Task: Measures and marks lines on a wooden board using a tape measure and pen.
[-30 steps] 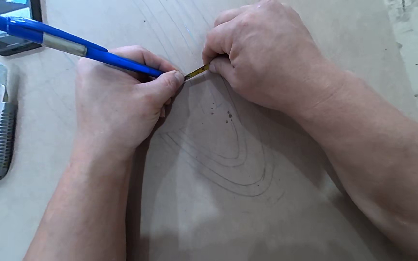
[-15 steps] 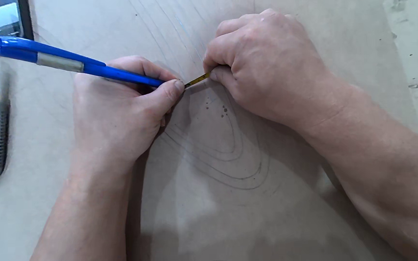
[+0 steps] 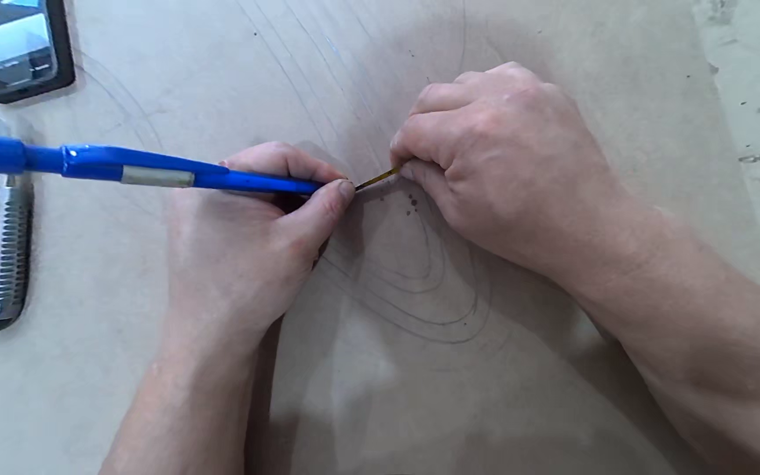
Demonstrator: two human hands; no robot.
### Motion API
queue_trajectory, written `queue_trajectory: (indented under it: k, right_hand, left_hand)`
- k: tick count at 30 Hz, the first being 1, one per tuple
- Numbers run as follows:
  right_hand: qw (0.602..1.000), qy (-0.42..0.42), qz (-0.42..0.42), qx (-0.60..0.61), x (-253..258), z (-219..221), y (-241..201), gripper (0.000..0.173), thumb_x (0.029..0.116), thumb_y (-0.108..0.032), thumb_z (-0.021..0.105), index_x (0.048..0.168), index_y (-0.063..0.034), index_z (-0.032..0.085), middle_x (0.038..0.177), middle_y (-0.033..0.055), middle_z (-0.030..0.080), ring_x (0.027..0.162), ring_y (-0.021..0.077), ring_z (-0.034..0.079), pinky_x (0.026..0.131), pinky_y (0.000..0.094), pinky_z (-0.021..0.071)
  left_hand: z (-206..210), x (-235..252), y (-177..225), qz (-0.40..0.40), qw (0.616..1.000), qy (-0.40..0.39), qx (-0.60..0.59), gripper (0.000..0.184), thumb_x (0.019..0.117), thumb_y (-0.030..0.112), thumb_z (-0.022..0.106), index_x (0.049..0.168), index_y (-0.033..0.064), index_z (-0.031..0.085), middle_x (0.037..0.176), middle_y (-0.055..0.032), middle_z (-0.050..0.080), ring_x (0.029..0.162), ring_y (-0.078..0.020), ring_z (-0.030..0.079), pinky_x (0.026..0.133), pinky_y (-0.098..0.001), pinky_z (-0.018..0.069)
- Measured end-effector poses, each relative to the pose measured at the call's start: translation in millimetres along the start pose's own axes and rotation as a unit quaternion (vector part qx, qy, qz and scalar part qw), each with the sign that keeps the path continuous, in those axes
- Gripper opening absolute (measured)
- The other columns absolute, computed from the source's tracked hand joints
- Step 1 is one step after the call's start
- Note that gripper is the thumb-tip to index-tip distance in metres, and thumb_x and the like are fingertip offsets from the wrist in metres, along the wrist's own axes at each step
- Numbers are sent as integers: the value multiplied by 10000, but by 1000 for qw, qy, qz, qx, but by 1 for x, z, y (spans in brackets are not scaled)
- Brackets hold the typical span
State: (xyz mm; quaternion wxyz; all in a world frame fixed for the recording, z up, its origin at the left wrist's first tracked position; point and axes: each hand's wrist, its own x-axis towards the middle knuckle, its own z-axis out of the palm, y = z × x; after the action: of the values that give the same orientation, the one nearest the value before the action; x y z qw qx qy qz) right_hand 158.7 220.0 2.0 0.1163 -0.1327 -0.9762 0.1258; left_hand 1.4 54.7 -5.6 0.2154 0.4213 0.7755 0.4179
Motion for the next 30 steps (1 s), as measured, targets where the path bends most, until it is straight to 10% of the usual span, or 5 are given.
queue_trajectory:
  k: [21,30]
  right_hand:
    - [999,25,6,35,-21,-3,-7,194,1013,-225,579,990,-198,770,1024,-39,727,1010,159,671,978,417,511]
    - [965,-159,198,69,-148,-59,-26,283,1034,-289,540,1104,-86,725,1295,132,658,1254,323,599,1055,481,504]
  left_hand:
    - [2,-22,9,-54,998,22,-35,28,909,194,760,935,204,764,762,61,704,579,-87,632,504,-268,549]
    - [-32,-199,17,-242,960,76,-119,128,904,176,738,962,64,760,803,-39,729,653,-141,676,618,-355,592]
